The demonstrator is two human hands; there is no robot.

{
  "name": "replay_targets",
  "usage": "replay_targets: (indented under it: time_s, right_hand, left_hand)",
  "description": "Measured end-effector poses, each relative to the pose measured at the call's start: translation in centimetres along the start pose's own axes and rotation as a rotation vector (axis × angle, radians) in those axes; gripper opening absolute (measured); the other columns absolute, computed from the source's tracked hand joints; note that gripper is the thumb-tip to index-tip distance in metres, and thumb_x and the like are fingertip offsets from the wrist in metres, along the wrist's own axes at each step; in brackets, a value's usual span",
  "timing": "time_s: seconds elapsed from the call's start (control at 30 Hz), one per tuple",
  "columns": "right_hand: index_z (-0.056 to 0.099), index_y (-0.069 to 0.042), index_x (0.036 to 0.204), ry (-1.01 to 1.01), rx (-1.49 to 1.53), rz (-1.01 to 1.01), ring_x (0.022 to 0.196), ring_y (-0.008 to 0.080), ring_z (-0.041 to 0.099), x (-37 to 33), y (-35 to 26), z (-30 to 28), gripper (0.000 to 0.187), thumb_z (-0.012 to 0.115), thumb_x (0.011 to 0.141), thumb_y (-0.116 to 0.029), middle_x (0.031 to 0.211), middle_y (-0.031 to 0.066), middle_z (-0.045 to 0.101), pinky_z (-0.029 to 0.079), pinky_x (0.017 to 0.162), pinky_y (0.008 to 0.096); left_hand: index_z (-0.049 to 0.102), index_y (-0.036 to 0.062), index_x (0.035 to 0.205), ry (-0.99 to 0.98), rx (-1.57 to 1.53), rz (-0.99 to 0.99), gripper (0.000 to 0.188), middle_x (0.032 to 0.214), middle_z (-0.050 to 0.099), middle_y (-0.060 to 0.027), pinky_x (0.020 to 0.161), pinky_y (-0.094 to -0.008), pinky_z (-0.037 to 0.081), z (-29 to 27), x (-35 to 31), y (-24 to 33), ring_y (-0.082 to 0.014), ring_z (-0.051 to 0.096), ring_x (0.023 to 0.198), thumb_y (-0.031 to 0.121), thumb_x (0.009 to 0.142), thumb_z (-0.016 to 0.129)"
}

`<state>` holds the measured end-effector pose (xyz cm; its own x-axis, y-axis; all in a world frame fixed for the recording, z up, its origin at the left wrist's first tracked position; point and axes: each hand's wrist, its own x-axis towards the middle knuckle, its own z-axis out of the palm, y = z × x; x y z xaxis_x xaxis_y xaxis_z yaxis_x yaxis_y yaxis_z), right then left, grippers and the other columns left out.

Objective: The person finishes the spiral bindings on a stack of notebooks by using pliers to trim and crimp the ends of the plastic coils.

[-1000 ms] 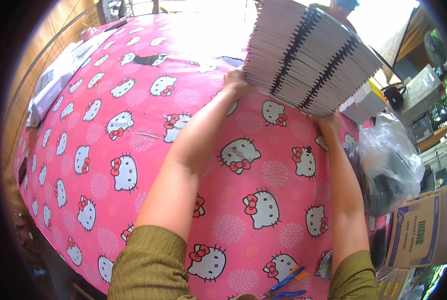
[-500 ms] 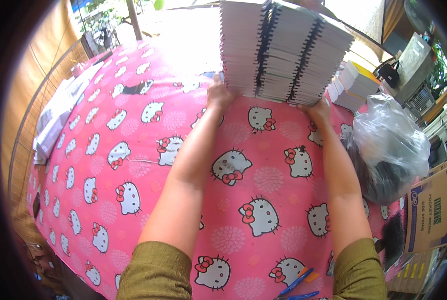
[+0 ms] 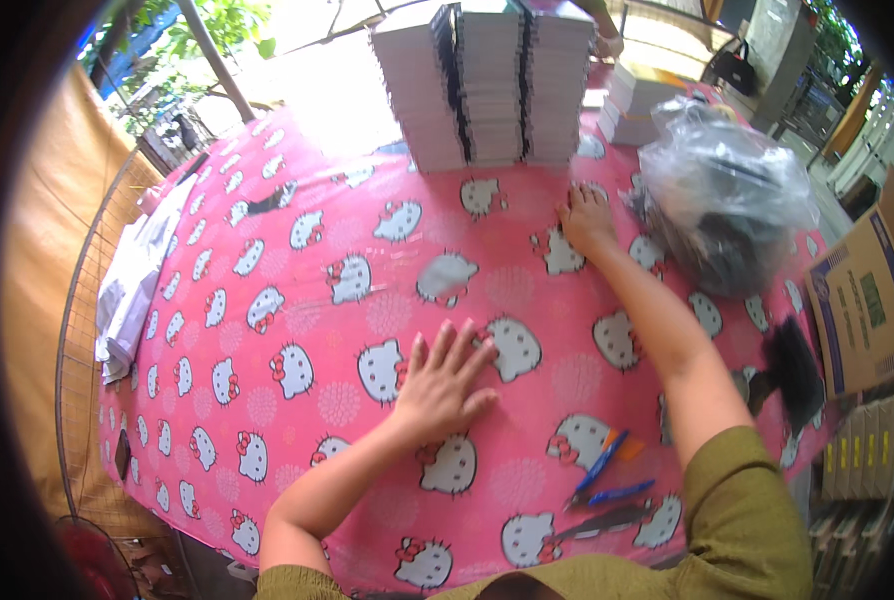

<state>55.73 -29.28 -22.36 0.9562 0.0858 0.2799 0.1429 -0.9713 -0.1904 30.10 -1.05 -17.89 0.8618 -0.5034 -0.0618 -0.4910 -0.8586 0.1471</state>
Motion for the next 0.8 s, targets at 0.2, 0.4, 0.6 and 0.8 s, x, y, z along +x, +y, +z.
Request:
replay_targets:
  time_s: [0.2, 0.4, 0.6, 0.8]
  right_hand:
    - [0.038, -0.002, 0.139, -0.041, -0.047, -0.117, 0.137, 0.0359, 0.029, -8.5, -1.3, -2.9, 0.065, 0.035, 0.095, -0.051, 0.149, 0.0173, 0.032, 0.024, 0.112, 0.0453]
    - [0.049, -0.011, 0.133, -0.157, -0.324, 0.190, 0.124, 0.0321, 0.049, -10.3, -3.5, -6.6, 0.056, 0.045, 0.093, -0.050, 0.137, 0.0135, 0.050, 0.041, 0.100, 0.0448]
    - [0.065, 0.000, 0.107, -0.471, 0.569, -0.135, 0.100, 0.0310, 0.064, -18.7, -13.1, -20.5, 0.048, 0.064, 0.085, -0.043, 0.106, 0.0146, 0.068, 0.048, 0.086, 0.0378]
    - [0.063, -0.003, 0.112, 0.057, 0.111, 0.072, 0.113, 0.0333, 0.055, -41.3, -2.2, -21.7, 0.049, 0.071, 0.078, -0.038, 0.122, 0.0138, 0.060, 0.042, 0.096, 0.0417]
  left_hand:
    - [0.027, 0.0234, 0.149, 0.107, -0.027, 0.137, 0.073, 0.156, 0.018, -0.0101, 0.113, -0.0586, 0.007, 0.2, -4.6, 3.1, -0.0347, 0.013, 0.144, 0.064, 0.090, 0.038]
    - [0.028, 0.0274, 0.149, 0.194, -0.114, 0.142, 0.073, 0.156, 0.022, -0.0048, 0.115, -0.0522, 0.008, 0.9, -3.8, 4.4, -0.0275, 0.015, 0.145, 0.068, 0.089, 0.035]
    - [0.032, 0.0256, 0.147, 0.150, -0.107, 0.090, 0.070, 0.155, 0.024, -0.0044, 0.115, -0.0510, 0.009, -0.1, -4.4, 1.0, -0.0259, 0.018, 0.144, 0.064, 0.089, 0.041]
    - [0.047, 0.0172, 0.137, 0.185, -0.228, 0.211, 0.059, 0.148, 0.037, -0.0066, 0.115, -0.0475, 0.012, 0.4, -4.4, 1.3, -0.0269, 0.026, 0.140, 0.050, 0.088, 0.054]
